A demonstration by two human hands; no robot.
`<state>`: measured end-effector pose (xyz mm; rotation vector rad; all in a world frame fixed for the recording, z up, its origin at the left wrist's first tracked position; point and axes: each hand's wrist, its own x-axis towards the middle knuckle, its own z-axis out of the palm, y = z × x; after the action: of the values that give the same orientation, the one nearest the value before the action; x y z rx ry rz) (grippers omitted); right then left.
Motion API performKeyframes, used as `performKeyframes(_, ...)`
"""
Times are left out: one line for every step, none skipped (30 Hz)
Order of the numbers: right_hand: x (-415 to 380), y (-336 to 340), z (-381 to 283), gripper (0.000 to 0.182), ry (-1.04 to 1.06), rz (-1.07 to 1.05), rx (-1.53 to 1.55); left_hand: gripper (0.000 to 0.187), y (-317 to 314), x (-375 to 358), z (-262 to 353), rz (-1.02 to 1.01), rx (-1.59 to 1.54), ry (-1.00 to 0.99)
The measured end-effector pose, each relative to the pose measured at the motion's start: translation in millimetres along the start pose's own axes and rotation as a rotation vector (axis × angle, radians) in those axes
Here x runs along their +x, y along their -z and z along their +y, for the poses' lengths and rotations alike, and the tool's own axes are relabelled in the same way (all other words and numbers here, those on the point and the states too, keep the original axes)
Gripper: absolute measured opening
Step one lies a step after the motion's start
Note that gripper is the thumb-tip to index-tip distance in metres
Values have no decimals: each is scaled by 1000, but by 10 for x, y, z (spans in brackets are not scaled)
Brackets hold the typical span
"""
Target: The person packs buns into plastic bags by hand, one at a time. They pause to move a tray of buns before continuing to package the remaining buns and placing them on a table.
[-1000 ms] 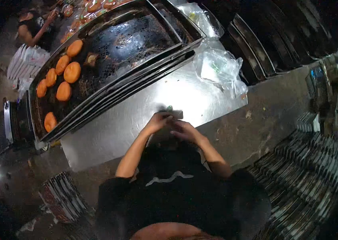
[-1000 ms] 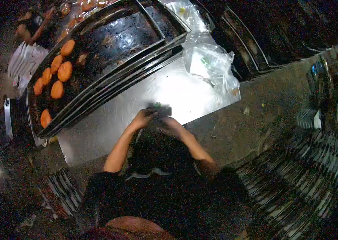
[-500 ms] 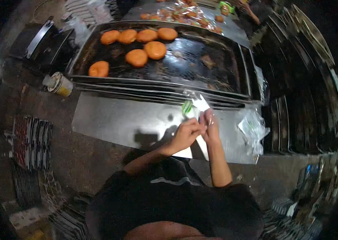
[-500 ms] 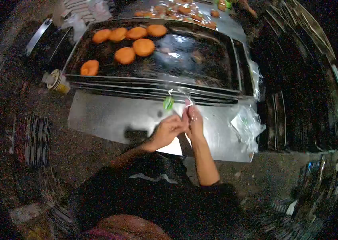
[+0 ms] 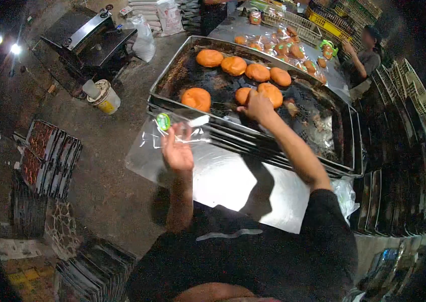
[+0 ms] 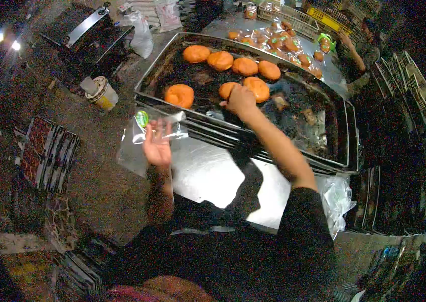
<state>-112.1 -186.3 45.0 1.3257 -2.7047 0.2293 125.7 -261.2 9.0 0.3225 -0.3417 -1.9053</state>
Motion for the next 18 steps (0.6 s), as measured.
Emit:
performKeyframes(52,-36,7,59,1,8,14,18,-37,19,148,-33,10,-7)
performKeyframes(106,-74,6,55,4,19,26,20,26,104,217,-13,-49,-34)
performKeyframes(112,-102,46,55,3,17,23,21,31,172,289,6,-44,-72)
performKeyframes(7,66,-16,51,87,60,242,22,36,226,337,29,-39,-110)
performKeyframes(-140,175,-77,49,169,100,463,22,56,259,337,36,-39,-106)
performKeyframes(-375,165,-286,48,221,373,416,26,74,290,317,3,-103,-107)
performKeyframes(-619,271,-530,46,328,476,496,29,80,314,282,-33,-166,-105)
performKeyframes(-765,379,-694,51,489,487,482,29,25,282,188,-32,-163,-92)
performKeyframes(-883,481,-802,55,606,455,443,34,-83,187,38,-98,-80,-58)
performKeyframes(-911,478,-872,55,655,485,393,39,-174,97,-90,-166,2,-16)
performKeyframes(-970,487,-871,53,624,457,458,48,-243,55,-165,-153,-2,54)
performKeyframes(-1020,495,-854,51,594,438,524,48,-306,-10,-172,-163,3,81)
performKeyframes(-1126,455,-828,49,567,465,531,49,-405,-69,-157,-230,-14,165)
performKeyframes(-1217,449,-818,47,548,497,535,50,-483,-102,-175,-301,-36,244)
performKeyframes(-1235,479,-778,43,501,524,514,53,-531,-157,-264,-324,36,223)
performKeyframes(-1195,503,-756,43,485,536,502,53,-545,-194,-343,-338,34,240)
performKeyframes(-1132,514,-755,43,440,589,521,54,-526,-233,-413,-297,83,346)
performKeyframes(-1096,522,-758,44,399,642,540,55,-518,-258,-465,-253,133,446)
